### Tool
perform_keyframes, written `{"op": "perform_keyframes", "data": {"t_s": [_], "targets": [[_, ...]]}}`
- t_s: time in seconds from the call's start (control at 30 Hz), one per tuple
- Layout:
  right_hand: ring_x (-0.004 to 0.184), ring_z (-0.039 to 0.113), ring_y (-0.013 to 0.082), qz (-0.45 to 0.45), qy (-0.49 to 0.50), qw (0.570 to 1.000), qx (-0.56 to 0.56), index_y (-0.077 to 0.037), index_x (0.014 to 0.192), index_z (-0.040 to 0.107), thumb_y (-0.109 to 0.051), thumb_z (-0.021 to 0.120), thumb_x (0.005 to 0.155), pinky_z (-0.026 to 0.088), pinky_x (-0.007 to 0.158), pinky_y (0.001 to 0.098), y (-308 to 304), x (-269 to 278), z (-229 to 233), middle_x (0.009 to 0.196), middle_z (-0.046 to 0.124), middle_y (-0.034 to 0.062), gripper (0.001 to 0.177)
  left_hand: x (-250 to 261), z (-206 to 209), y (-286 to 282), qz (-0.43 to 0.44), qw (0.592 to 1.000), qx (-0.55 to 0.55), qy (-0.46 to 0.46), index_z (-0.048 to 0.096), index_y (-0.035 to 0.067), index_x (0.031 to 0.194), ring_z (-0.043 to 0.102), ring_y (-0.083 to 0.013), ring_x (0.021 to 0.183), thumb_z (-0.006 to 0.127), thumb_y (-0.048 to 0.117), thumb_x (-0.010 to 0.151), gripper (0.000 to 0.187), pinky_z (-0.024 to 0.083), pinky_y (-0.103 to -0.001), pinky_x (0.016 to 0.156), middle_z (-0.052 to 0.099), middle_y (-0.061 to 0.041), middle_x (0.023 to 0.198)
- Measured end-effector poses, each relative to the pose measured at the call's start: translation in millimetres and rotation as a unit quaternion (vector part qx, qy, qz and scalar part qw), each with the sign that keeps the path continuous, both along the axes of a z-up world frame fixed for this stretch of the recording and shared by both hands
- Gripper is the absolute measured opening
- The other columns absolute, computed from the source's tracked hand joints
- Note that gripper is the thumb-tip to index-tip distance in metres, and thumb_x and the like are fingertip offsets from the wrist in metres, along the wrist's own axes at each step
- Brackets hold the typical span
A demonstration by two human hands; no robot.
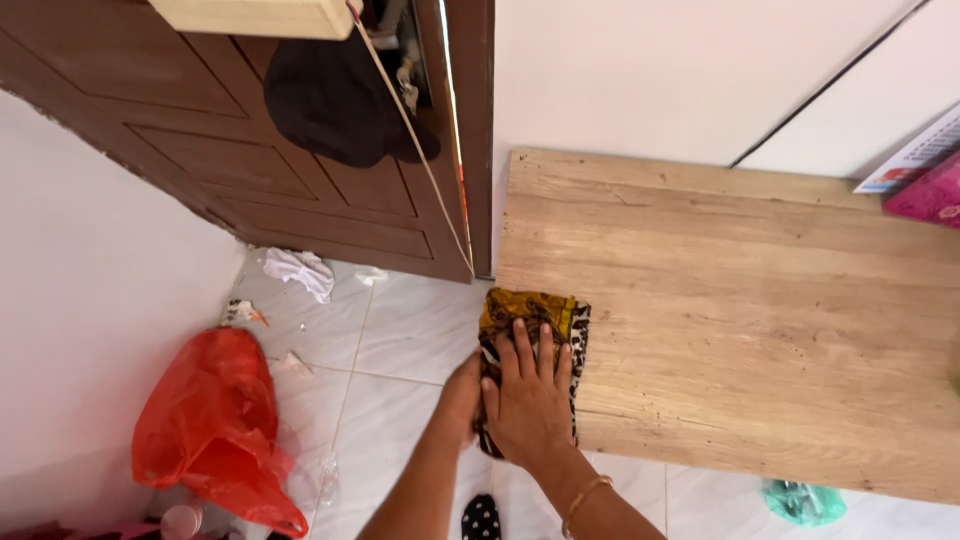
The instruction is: The recorder cleans and wipes the top of a wooden desk and a pink plastic cabinet using a spray bottle and a cloth.
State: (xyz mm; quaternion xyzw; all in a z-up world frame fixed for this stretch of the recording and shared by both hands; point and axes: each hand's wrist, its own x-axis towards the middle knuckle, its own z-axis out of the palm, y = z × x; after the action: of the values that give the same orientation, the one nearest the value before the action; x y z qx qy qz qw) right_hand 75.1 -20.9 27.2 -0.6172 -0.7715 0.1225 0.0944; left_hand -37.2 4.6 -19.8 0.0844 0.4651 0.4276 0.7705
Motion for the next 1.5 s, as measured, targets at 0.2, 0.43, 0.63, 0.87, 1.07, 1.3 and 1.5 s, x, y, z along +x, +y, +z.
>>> {"op": "perform_keyframes", "data": {"t_s": [0.2, 0.43, 0.63, 0.87, 1.07, 1.3, 1.5], "targets": [[0.149, 0.019, 0.0404, -0.011, 0.002, 1.000, 0.023, -0.012, 0.154, 0.035, -0.047, 0.053, 0.091, 0.012, 0.119, 0.0579, -4, 62, 5, 0.162, 0.028, 0.0154, 0.074, 9, -22, -8, -0.045, 0.917, 0.073, 0.388, 0.074, -0.001, 0.112, 0.071, -0.0327, 0.095, 0.039, 0.047, 0.104, 0.060, 0.053, -0.041, 0.086, 0.078, -0.019, 0.102], [0.151, 0.021, 0.0393, -0.077, -0.056, 0.992, 0.088, -0.013, 0.157, 0.033, -0.052, 0.049, 0.092, 0.018, 0.120, 0.0566, -11, 290, -28, 0.164, 0.028, 0.0161, 0.077, 20, 0, -10, -0.052, 0.840, 0.090, 0.532, 0.073, 0.004, 0.120, 0.070, -0.0332, 0.104, 0.037, 0.047, 0.104, 0.058, 0.051, -0.042, 0.095, 0.076, -0.019, 0.110], [0.154, 0.009, 0.0336, -0.166, -0.150, 0.974, 0.030, -0.013, 0.163, 0.018, -0.059, 0.024, 0.099, 0.009, 0.122, 0.0497, -12, 405, -46, 0.168, 0.013, 0.0129, 0.078, 29, 16, -8, -0.045, 0.858, 0.038, 0.510, 0.066, 0.008, 0.131, 0.066, -0.0317, 0.115, 0.036, 0.047, 0.103, 0.057, 0.047, -0.041, 0.100, 0.072, -0.016, 0.124], [0.154, 0.002, 0.0450, -0.364, -0.100, 0.926, -0.013, -0.008, 0.163, 0.015, -0.050, 0.031, 0.100, 0.000, 0.121, 0.0605, 19, 237, -41, 0.171, 0.008, 0.0147, 0.078, 27, 11, -8, -0.037, 0.831, 0.071, 0.550, 0.069, 0.006, 0.127, 0.067, -0.0384, 0.113, 0.037, 0.045, 0.104, 0.056, 0.050, -0.044, 0.098, 0.073, -0.021, 0.120], [0.151, -0.002, 0.0463, -0.160, -0.089, 0.982, -0.042, -0.005, 0.159, 0.016, -0.045, 0.037, 0.096, -0.002, 0.118, 0.0606, 49, 64, -2, 0.167, 0.008, 0.0168, 0.077, 25, 14, -7, -0.047, 0.822, 0.080, 0.562, 0.069, 0.007, 0.124, 0.066, -0.0420, 0.112, 0.035, 0.043, 0.104, 0.054, 0.051, -0.046, 0.096, 0.073, -0.022, 0.117], [0.153, 0.015, 0.0372, 0.081, -0.012, 0.997, 0.005, -0.014, 0.158, 0.030, -0.041, 0.045, 0.094, 0.010, 0.122, 0.0521, 58, 37, 5, 0.166, 0.023, 0.0126, 0.071, 18, 9, 1, -0.096, 0.814, 0.020, 0.572, 0.068, 0.010, 0.125, 0.061, -0.0470, 0.116, 0.031, 0.045, 0.103, 0.055, 0.047, -0.052, 0.098, 0.068, -0.024, 0.122], [0.153, 0.015, 0.0346, 0.026, -0.073, 0.997, -0.027, -0.016, 0.159, 0.027, -0.047, 0.044, 0.095, 0.012, 0.123, 0.0491, 71, 141, 12, 0.166, 0.020, 0.0106, 0.073, 16, 2, 29, -0.100, 0.787, 0.143, 0.592, 0.061, 0.010, 0.132, 0.060, -0.0485, 0.117, 0.031, 0.042, 0.105, 0.052, 0.048, -0.050, 0.100, 0.068, -0.026, 0.122]]}}
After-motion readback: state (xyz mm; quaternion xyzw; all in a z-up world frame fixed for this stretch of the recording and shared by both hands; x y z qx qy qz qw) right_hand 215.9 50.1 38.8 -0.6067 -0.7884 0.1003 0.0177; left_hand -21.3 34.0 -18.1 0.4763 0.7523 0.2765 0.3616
